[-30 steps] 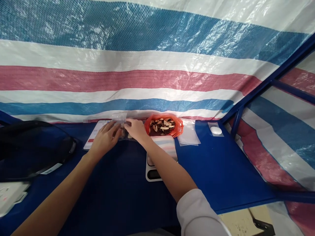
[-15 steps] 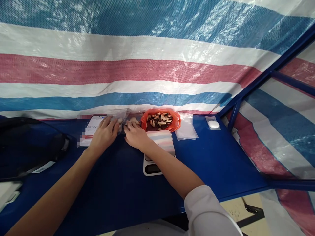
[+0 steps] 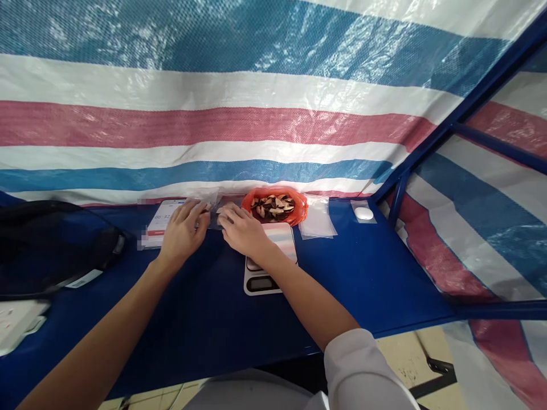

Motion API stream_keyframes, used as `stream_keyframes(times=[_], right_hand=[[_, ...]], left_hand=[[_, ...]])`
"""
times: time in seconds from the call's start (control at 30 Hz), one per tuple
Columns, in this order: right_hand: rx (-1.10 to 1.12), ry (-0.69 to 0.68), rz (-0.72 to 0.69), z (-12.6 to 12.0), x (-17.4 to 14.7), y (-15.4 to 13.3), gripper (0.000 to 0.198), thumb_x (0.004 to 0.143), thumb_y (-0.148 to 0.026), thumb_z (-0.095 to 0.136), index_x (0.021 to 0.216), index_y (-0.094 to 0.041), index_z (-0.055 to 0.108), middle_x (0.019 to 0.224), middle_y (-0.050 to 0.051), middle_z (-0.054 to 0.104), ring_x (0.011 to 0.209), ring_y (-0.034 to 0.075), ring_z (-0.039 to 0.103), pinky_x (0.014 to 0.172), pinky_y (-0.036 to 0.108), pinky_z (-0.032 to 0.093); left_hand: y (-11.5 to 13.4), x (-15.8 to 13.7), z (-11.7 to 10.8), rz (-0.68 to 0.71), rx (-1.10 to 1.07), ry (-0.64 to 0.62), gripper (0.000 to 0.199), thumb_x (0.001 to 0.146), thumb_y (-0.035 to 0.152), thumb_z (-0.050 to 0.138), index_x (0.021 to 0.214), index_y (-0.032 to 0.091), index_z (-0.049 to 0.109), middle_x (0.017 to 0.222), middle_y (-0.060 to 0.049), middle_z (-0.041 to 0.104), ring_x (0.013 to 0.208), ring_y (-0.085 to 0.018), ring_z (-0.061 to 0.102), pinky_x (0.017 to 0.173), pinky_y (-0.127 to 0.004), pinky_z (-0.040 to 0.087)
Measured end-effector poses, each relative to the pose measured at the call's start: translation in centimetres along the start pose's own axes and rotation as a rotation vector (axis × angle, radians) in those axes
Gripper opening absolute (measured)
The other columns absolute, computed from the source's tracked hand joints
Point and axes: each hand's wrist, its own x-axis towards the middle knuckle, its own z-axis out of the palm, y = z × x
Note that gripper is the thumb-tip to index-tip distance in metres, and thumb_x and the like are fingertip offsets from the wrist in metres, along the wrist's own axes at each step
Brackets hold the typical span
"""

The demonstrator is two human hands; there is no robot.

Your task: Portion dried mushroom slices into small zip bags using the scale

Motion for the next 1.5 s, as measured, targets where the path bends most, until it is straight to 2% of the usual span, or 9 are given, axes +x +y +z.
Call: stream_keyframes(times=[0.2, 0.3, 0.43, 0.5, 0.6, 0.8, 0.97, 1.37, 1.5], right_hand=[[0.020, 0.089, 0.169, -2.1, -5.3, 2.4, 0.034, 0.100, -0.025, 0.049, 0.125, -0.022, 0.072, 0.147, 0.008, 0.060, 0.141, 0.026, 0.052, 0.116, 0.042, 0.046], [0.009, 0.139, 0.217, -3.0, -8.7, 4.4, 0.034, 0.099, -0.028, 0.050, 0.123, -0.021, 0.073, 0.146, 0.008, 0.061, 0.140, 0.025, 0.053, 0.115, 0.039, 0.047], [-0.023, 0.200, 0.414, -3.9, -13.3, 7.7, 0.035, 0.100, -0.030, 0.049, 0.126, -0.026, 0.071, 0.141, 0.006, 0.065, 0.130, 0.024, 0.062, 0.107, 0.038, 0.055], [-0.055, 0.179, 0.478, -4.0, -15.1, 9.3, 0.035, 0.099, -0.029, 0.050, 0.127, -0.028, 0.070, 0.141, 0.006, 0.065, 0.133, 0.025, 0.060, 0.104, 0.040, 0.058], [-0.102, 0.121, 0.491, -3.6, -16.7, 11.3, 0.037, 0.098, -0.028, 0.052, 0.130, -0.023, 0.068, 0.143, 0.008, 0.063, 0.139, 0.028, 0.054, 0.110, 0.044, 0.053], [-0.126, 0.040, 0.434, -2.9, -16.9, 12.7, 0.043, 0.100, -0.032, 0.048, 0.139, -0.019, 0.062, 0.149, 0.011, 0.057, 0.144, 0.030, 0.048, 0.118, 0.050, 0.042], [-0.131, 0.015, 0.433, -2.8, -16.9, 12.6, 0.043, 0.102, -0.033, 0.045, 0.139, -0.020, 0.062, 0.149, 0.012, 0.058, 0.143, 0.029, 0.049, 0.121, 0.051, 0.038], [-0.119, -0.019, 0.461, -3.2, -16.8, 12.1, 0.042, 0.102, -0.032, 0.046, 0.138, -0.018, 0.063, 0.150, 0.011, 0.056, 0.145, 0.030, 0.047, 0.123, 0.050, 0.035], [-0.075, 0.007, 0.514, -4.1, -16.6, 11.9, 0.041, 0.101, -0.037, 0.050, 0.137, -0.022, 0.065, 0.149, 0.009, 0.058, 0.142, 0.028, 0.050, 0.119, 0.046, 0.042]], left_hand=[[3.8, -1.8, 0.2, 0.047, -0.008, 0.005, 0.036, 0.101, 0.035, 0.043, 0.124, 0.020, 0.066, 0.130, -0.014, 0.068, 0.130, -0.030, 0.058, 0.113, -0.050, 0.042], [5.3, -2.8, 0.8, 0.070, -0.005, -0.033, 0.037, 0.101, 0.034, 0.042, 0.126, 0.019, 0.066, 0.133, -0.014, 0.067, 0.130, -0.030, 0.058, 0.112, -0.049, 0.044], [6.2, -3.7, 1.7, 0.084, -0.005, -0.087, 0.039, 0.101, 0.034, 0.040, 0.125, 0.018, 0.066, 0.135, -0.016, 0.066, 0.129, -0.031, 0.058, 0.111, -0.049, 0.045], [6.2, -3.9, 2.3, 0.092, -0.016, -0.119, 0.041, 0.101, 0.033, 0.038, 0.127, 0.018, 0.066, 0.136, -0.016, 0.065, 0.130, -0.031, 0.058, 0.112, -0.049, 0.044], [6.1, -4.2, 3.2, 0.098, -0.001, -0.170, 0.043, 0.100, 0.032, 0.037, 0.128, 0.016, 0.066, 0.141, -0.018, 0.062, 0.134, -0.032, 0.055, 0.115, -0.050, 0.042], [5.7, -4.6, 4.3, 0.026, 0.069, -0.251, 0.048, 0.097, 0.031, 0.041, 0.135, 0.013, 0.063, 0.154, -0.019, 0.050, 0.146, -0.036, 0.043, 0.118, -0.057, 0.037], [5.8, -4.8, 4.4, -0.010, 0.076, -0.282, 0.048, 0.097, 0.033, 0.044, 0.139, 0.018, 0.062, 0.154, -0.016, 0.051, 0.147, -0.035, 0.042, 0.119, -0.059, 0.035], [6.1, -4.9, 4.4, -0.029, 0.054, -0.276, 0.048, 0.097, 0.036, 0.043, 0.138, 0.018, 0.063, 0.151, -0.015, 0.054, 0.146, -0.035, 0.044, 0.120, -0.057, 0.034], [6.2, -4.6, 4.1, -0.023, 0.042, -0.226, 0.048, 0.098, 0.038, 0.042, 0.135, 0.017, 0.065, 0.150, -0.016, 0.055, 0.145, -0.034, 0.045, 0.119, -0.055, 0.035]])
